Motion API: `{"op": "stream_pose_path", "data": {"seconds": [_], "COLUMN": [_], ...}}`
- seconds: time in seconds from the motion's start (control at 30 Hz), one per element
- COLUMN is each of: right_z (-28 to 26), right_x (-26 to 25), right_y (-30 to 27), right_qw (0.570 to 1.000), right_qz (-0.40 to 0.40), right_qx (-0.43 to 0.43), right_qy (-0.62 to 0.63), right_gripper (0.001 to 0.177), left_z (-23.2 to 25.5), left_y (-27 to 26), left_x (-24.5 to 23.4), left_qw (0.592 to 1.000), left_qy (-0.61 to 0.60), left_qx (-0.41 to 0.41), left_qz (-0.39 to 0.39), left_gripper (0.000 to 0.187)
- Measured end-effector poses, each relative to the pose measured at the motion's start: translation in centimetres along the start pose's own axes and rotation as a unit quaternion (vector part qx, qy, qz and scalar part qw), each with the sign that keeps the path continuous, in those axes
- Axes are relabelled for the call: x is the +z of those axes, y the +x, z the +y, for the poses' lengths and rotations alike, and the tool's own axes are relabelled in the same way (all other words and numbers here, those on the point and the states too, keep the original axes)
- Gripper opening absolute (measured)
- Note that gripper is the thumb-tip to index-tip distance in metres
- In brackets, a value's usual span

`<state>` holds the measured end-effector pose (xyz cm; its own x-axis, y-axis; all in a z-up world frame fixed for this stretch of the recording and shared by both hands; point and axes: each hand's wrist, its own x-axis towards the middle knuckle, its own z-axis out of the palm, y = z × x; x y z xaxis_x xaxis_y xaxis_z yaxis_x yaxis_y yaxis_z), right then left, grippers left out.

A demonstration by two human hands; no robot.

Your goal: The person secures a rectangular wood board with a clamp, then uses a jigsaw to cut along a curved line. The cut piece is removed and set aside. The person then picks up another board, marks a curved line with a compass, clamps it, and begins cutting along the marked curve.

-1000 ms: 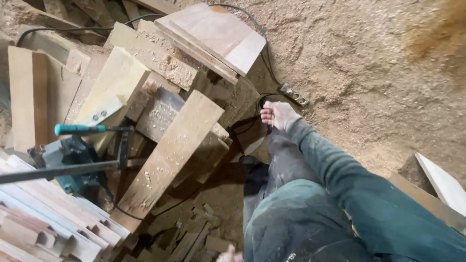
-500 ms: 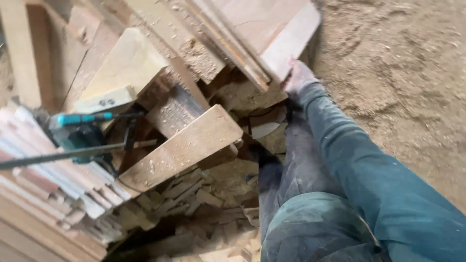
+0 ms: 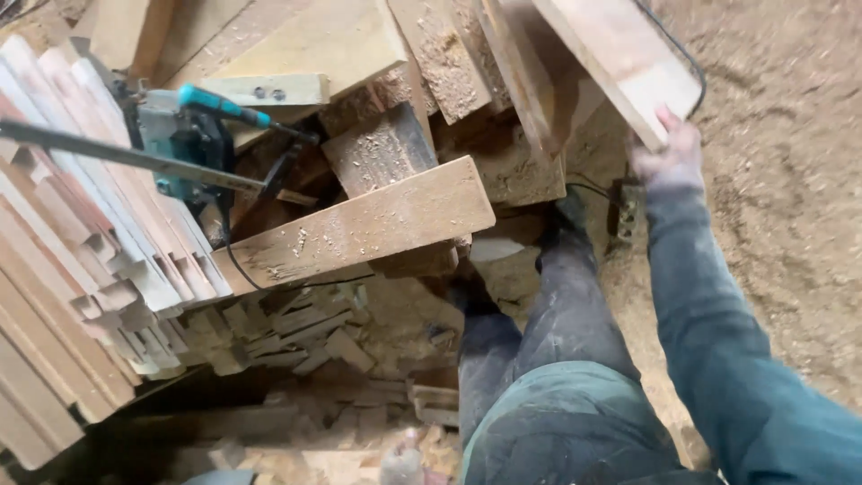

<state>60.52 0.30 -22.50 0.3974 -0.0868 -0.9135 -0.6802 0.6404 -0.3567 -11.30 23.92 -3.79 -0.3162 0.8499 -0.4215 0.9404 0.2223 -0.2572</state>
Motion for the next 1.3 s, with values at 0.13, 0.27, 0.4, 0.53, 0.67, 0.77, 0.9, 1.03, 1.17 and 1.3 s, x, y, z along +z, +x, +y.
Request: {"op": "stream_pose_path", "data": {"seconds": [0.13, 0.27, 0.4, 0.53, 0.67, 0.77, 0.9, 1.03, 1.17, 1.3], "right_z": [-1.9, -1.2, 1.9, 4.9, 10.5, 14.3, 19.7, 23.0, 26.6, 31.1], "right_x": [-1.2, -8.4, -17.1, -22.8, -21.4, -20.1, -18.4, -17.0, -15.8, -17.5], "right_y": [-18.8, -27.1, -31.6, -34.3, -41.8, -43.9, -39.9, -32.4, -30.1, -22.0], "right_qw": [0.958, 0.684, 0.856, 0.976, 0.929, 0.909, 0.927, 0.943, 0.943, 0.943], "right_qz": [0.024, -0.011, -0.022, -0.151, -0.149, -0.113, -0.141, -0.179, -0.178, -0.144], "right_qx": [-0.052, -0.253, -0.246, -0.145, -0.272, -0.270, -0.232, -0.161, -0.120, -0.050], "right_qy": [-0.282, -0.684, -0.454, -0.058, -0.201, -0.297, -0.258, -0.231, -0.253, -0.296], "right_gripper": [0.034, 0.053, 0.052, 0.056, 0.072, 0.078, 0.056, 0.049, 0.047, 0.035], "left_z": [21.3, 26.6, 31.2, 33.4, 31.1, 28.7, 26.9, 26.7, 27.0, 25.1], "left_y": [-10.6, -9.0, -8.5, -7.5, -7.8, -3.8, 5.1, 12.5, 17.4, 14.7], "left_x": [-13.1, -12.2, -8.5, -2.0, -5.8, -6.2, -0.9, 0.5, 2.7, 0.5], "left_qw": [0.972, 0.898, 0.730, 0.512, 0.486, 0.595, 0.617, 0.652, 0.644, 0.727], "left_qy": [-0.179, -0.341, -0.412, -0.375, -0.410, -0.334, -0.455, -0.472, -0.485, -0.479], "left_qx": [-0.021, 0.060, 0.132, 0.260, 0.237, 0.253, 0.171, 0.049, 0.010, 0.077], "left_qz": [-0.153, -0.271, -0.528, -0.728, -0.735, -0.686, -0.619, -0.591, -0.592, -0.486], "left_gripper": [0.039, 0.048, 0.068, 0.085, 0.047, 0.062, 0.030, 0.026, 0.030, 0.044]}}
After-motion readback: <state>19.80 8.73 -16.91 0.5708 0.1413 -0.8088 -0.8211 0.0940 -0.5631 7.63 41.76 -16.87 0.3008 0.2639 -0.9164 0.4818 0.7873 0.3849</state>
